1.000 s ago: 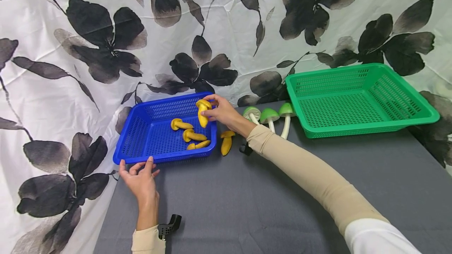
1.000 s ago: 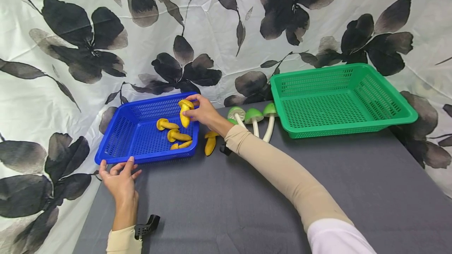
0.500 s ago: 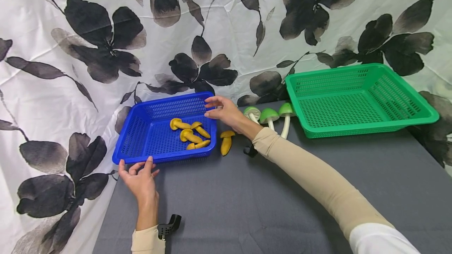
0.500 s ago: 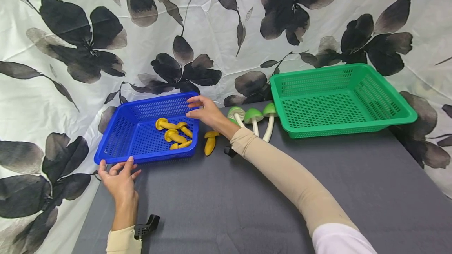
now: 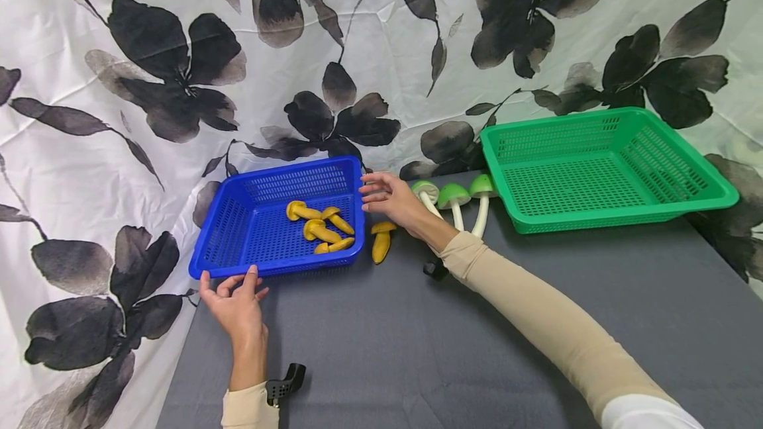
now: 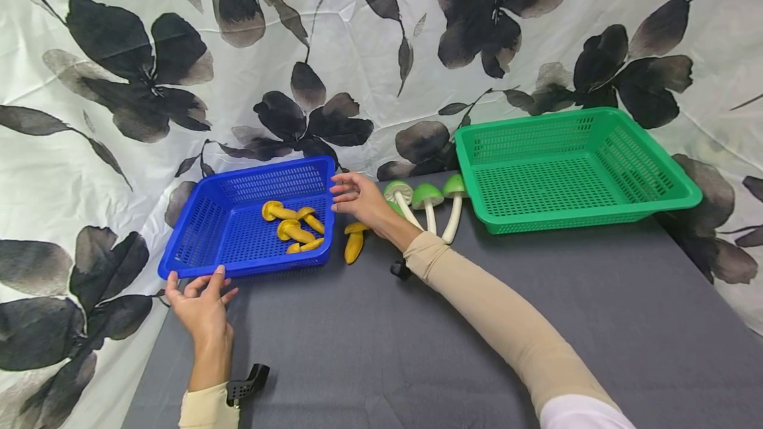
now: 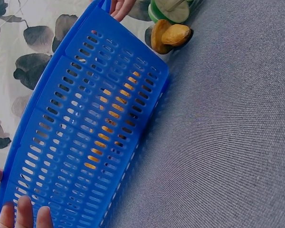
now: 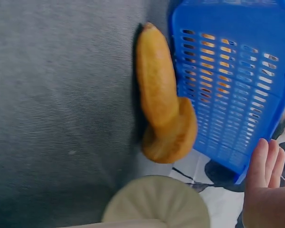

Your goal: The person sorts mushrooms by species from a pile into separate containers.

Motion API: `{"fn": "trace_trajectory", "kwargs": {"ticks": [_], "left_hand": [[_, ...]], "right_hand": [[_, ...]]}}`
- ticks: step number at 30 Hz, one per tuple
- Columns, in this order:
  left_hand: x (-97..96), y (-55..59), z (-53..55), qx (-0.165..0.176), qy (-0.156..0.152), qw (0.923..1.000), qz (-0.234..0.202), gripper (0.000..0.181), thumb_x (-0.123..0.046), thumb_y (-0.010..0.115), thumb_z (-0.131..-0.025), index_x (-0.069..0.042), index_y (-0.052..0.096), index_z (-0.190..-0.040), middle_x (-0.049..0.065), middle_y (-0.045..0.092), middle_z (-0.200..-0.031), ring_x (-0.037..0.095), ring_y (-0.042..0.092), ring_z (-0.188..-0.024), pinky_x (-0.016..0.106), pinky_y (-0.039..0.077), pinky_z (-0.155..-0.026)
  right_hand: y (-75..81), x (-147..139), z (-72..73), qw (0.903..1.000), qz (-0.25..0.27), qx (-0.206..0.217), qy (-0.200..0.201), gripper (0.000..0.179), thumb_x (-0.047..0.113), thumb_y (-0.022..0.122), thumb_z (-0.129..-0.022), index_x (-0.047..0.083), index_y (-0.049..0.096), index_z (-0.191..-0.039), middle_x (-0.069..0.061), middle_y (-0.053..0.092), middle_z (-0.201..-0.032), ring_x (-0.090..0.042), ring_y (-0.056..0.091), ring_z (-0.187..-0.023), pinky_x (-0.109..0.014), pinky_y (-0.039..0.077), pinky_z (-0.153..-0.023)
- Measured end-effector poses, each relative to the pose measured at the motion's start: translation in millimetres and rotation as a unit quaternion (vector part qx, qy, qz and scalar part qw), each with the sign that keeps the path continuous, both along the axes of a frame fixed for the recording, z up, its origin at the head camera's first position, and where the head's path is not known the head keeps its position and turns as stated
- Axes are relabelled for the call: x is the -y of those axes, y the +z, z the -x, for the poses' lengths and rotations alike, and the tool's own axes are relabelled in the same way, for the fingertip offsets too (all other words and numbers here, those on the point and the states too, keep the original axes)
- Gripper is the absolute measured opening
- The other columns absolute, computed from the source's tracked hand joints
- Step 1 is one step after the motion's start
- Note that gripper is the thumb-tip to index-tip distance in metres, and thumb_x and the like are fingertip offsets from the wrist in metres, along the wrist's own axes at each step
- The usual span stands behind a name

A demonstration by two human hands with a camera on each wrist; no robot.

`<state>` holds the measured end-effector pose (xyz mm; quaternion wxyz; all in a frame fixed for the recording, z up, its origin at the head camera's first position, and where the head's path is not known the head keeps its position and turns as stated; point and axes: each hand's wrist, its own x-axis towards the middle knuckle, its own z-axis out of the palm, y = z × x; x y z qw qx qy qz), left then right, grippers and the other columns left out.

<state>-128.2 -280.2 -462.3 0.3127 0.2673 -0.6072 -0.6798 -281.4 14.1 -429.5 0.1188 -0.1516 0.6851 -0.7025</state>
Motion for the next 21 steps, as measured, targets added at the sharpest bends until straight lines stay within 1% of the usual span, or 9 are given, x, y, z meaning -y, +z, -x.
{"fn": "trace_trajectory", "kwargs": {"ticks": [6, 9, 15, 17, 21], "left_hand": [[-0.2, -0.4, -0.3, -0.002, 0.000, 1.0000, 0.001, 0.096, -0.017, 0.081, -0.088, -0.025, 0.017, -0.159, 0.013, 0.053, -0.111, 0.015, 0.070, -0.078, 0.028, 0.062, -0.064], [-0.4, -0.1, -0.4, 0.000, 0.000, 1.0000, 0.003, 0.096, -0.018, 0.081, -0.088, -0.026, 0.017, -0.159, 0.012, 0.053, -0.111, 0.015, 0.070, -0.078, 0.029, 0.063, -0.065], [-0.9, -0.8, -1.3, 0.002, 0.001, 1.0000, 0.002, 0.096, -0.018, 0.081, -0.088, -0.026, 0.017, -0.159, 0.012, 0.053, -0.111, 0.016, 0.069, -0.079, 0.028, 0.062, -0.064], [-1.1, -1.2, -1.5, 0.004, 0.002, 1.0000, 0.002, 0.096, -0.018, 0.081, -0.088, -0.026, 0.017, -0.159, 0.011, 0.053, -0.111, 0.016, 0.069, -0.079, 0.028, 0.062, -0.063], [-1.0, -2.0, -1.4, 0.005, 0.002, 1.0000, 0.003, 0.097, -0.019, 0.081, -0.088, -0.025, 0.017, -0.160, 0.011, 0.053, -0.110, 0.015, 0.070, -0.079, 0.028, 0.062, -0.063]], "right_hand": [[-12.2, -5, -6.6, 0.9999, 0.009, 0.004, 0.007, 0.065, -0.002, 0.075, -0.089, 0.008, 0.047, -0.147, -0.014, 0.062, -0.132, -0.040, 0.058, -0.126, -0.038, 0.058, -0.094], [-17.9, -7, -9.3, 0.9999, 0.009, 0.002, 0.008, 0.068, -0.001, 0.076, -0.088, 0.008, 0.045, -0.149, -0.017, 0.061, -0.135, -0.040, 0.056, -0.128, -0.040, 0.058, -0.096], [-25.5, -9, -13.6, 1.0000, -0.003, -0.003, 0.004, 0.074, 0.002, 0.078, -0.088, 0.011, 0.041, -0.151, -0.020, 0.059, -0.137, -0.039, 0.055, -0.130, -0.045, 0.053, -0.103], [-27.9, -9, -15.0, 1.0000, -0.003, 0.000, 0.005, 0.074, 0.001, 0.077, -0.088, 0.012, 0.041, -0.151, -0.022, 0.058, -0.138, -0.040, 0.054, -0.131, -0.046, 0.052, -0.105], [-33.1, -9, -17.1, 1.0000, 0.004, 0.002, 0.009, 0.074, -0.004, 0.075, -0.088, 0.010, 0.040, -0.151, -0.026, 0.055, -0.139, -0.043, 0.053, -0.131, -0.049, 0.050, -0.106]]}}
